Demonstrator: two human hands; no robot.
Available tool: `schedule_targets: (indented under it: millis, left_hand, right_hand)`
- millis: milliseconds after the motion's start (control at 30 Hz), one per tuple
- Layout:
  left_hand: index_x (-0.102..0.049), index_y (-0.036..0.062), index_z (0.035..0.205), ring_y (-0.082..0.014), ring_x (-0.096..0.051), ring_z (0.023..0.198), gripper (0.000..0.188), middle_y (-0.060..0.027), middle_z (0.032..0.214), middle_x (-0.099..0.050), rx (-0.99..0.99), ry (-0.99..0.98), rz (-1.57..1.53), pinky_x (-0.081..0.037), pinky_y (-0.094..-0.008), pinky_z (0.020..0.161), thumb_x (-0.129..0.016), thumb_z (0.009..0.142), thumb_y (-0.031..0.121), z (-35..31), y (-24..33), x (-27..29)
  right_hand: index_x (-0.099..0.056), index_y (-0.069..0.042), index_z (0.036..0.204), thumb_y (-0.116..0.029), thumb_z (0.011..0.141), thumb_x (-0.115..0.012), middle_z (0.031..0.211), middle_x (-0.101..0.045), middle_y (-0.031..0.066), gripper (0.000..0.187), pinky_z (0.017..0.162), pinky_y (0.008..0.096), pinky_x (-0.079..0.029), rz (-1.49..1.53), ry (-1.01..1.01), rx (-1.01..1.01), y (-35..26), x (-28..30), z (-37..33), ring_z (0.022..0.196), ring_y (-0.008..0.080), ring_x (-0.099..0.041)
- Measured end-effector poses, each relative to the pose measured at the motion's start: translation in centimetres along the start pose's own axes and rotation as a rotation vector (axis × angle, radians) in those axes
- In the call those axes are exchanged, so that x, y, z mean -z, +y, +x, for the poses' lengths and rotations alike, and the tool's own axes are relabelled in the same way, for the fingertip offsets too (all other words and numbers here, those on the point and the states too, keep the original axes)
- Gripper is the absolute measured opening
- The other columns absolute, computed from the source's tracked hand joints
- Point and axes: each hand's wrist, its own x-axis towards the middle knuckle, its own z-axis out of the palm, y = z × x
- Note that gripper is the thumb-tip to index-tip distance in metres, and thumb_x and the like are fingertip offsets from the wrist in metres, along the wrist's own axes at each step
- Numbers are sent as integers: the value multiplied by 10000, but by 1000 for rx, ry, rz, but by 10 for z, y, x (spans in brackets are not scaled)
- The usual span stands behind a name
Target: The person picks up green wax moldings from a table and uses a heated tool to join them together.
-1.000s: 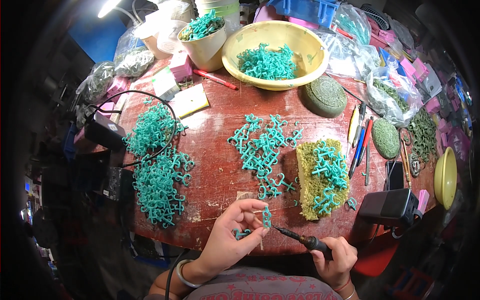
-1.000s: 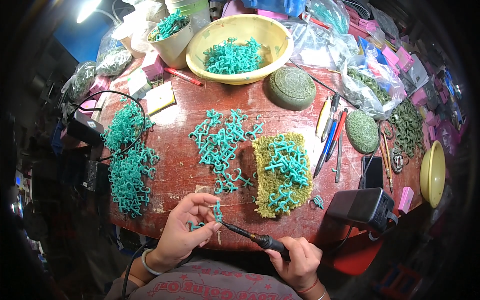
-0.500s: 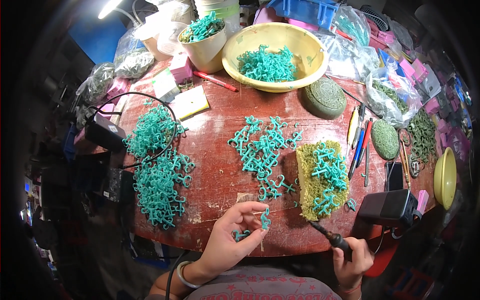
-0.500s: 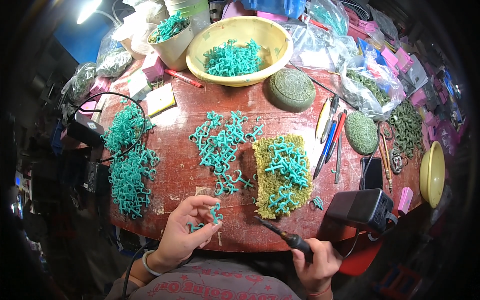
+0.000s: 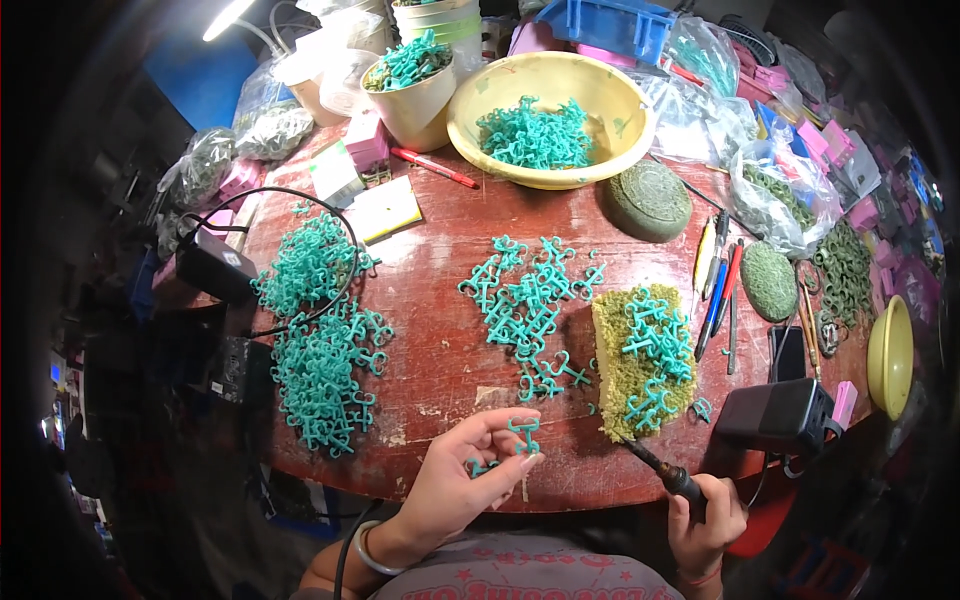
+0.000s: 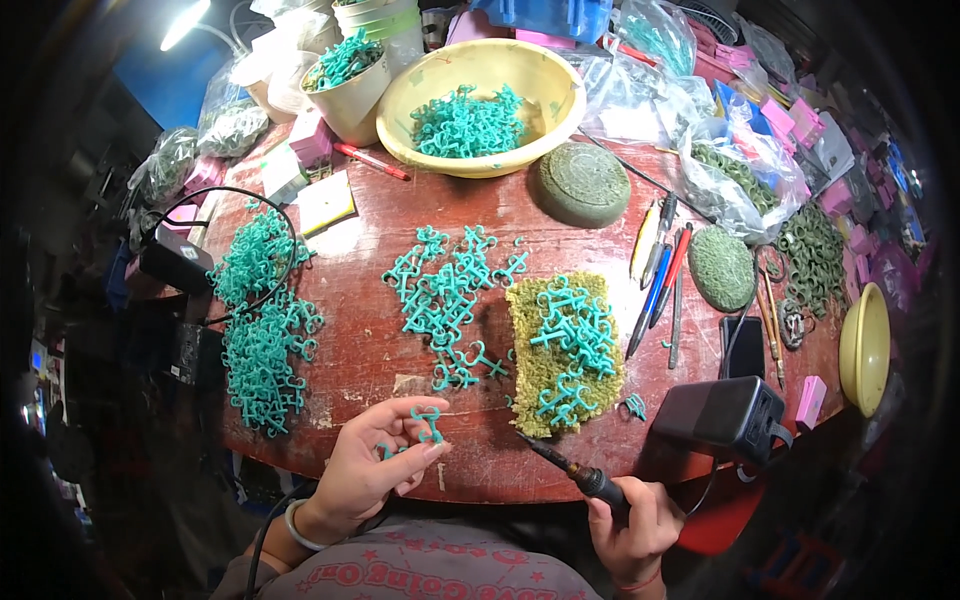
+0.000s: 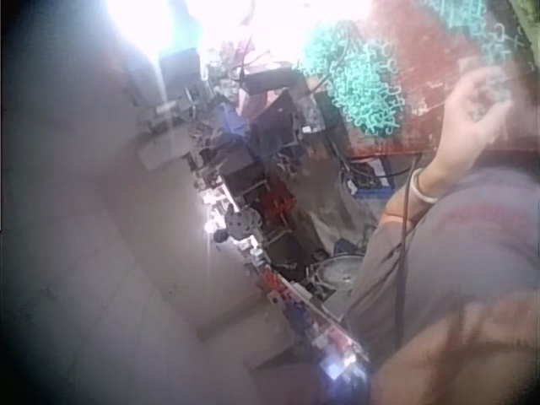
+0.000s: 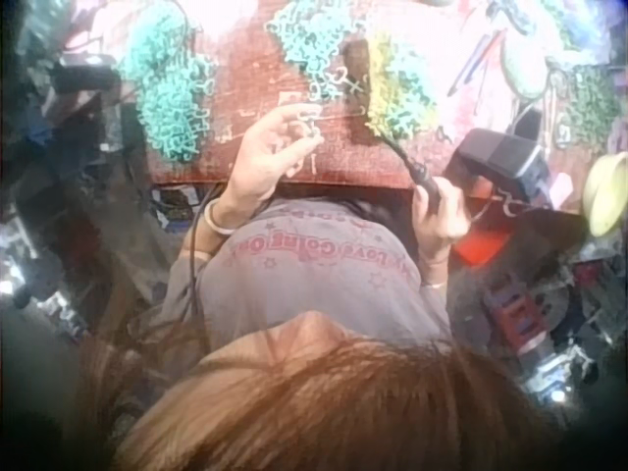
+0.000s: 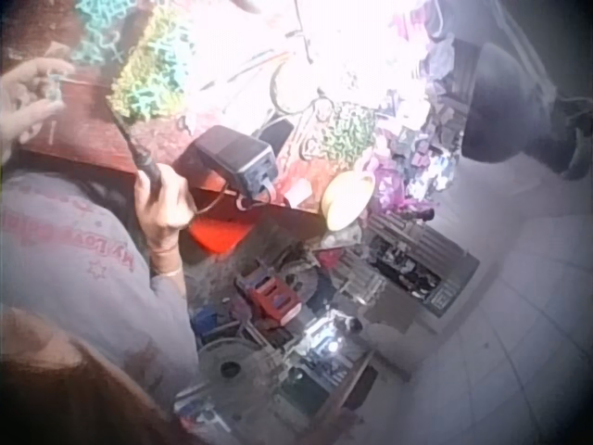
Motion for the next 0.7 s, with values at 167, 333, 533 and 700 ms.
schedule_targets:
  millis: [167,333,533,700]
  left_hand:
    - [-536,-62,1338,-38,-550,650,430,-66,937,-628,15,-13,25,-427,-170,492,-648,923,-39,1,-1,2]
    - [-534,-60,1347,-37,-559,676,445,-66,945,-642,20,-20,-1,-416,-160,485,-658,921,-32,2,-3,1]
    - [-540,-50,1347,-22,-543,653,446,-81,963,-665,-6,-28,79,-418,-155,488,-643,913,-49,2,-1,1]
    - [-541,-27,1351,-12,-533,647,439,-111,1019,-703,-47,-27,147,-424,-152,499,-618,920,-54,1,-1,0]
  right_hand:
    - [-641,-34,910,-254,856,-753,738,-615,81,253,535,365,-467,182,-61,21,-11,-7,5,593,273,-595]
    - [-644,-32,913,-211,832,-785,730,-613,73,241,509,346,-449,258,-90,64,-16,-16,11,577,242,-587]
    - [-643,-31,888,-216,821,-798,700,-604,68,250,489,342,-441,305,-111,96,-16,-20,12,555,240,-579]
    - [-642,-32,878,-223,815,-804,683,-592,63,258,481,339,-434,302,-132,90,-18,-20,11,545,237,-575]
